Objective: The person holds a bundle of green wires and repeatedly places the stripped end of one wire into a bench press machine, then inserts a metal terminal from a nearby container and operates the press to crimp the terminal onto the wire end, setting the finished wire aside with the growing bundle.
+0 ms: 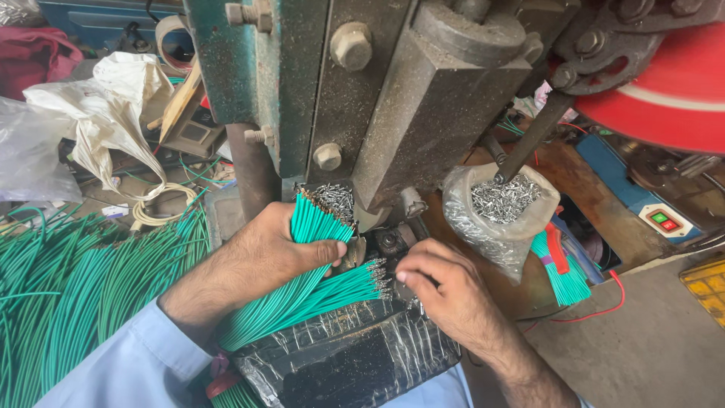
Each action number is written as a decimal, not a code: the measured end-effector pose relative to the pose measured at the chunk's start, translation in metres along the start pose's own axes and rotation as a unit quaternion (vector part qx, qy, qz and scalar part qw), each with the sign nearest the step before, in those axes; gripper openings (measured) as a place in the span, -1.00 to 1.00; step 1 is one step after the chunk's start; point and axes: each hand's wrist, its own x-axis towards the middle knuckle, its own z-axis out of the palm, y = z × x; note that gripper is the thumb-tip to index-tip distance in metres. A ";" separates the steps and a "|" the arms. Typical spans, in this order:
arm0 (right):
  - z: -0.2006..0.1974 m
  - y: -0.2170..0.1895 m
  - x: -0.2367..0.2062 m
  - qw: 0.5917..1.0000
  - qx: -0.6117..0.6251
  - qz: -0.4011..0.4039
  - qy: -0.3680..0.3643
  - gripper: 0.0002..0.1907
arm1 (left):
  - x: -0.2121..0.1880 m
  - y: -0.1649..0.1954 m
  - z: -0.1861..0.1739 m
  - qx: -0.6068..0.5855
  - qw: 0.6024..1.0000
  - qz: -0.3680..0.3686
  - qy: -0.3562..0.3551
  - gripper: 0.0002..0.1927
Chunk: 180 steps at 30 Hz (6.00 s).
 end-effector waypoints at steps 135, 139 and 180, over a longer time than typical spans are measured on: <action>-0.003 0.056 0.006 0.972 0.223 0.063 -0.041 -0.92 | 0.004 0.000 -0.007 0.074 0.997 -0.011 -0.016 -0.87; -0.001 0.062 0.008 0.929 0.352 0.111 0.005 -0.88 | 0.004 0.003 -0.006 0.076 0.997 0.012 -0.023 -0.85; -0.023 -0.002 0.015 0.988 0.072 0.121 -0.056 -0.78 | 0.002 -0.004 -0.001 0.056 0.998 0.013 -0.028 -0.84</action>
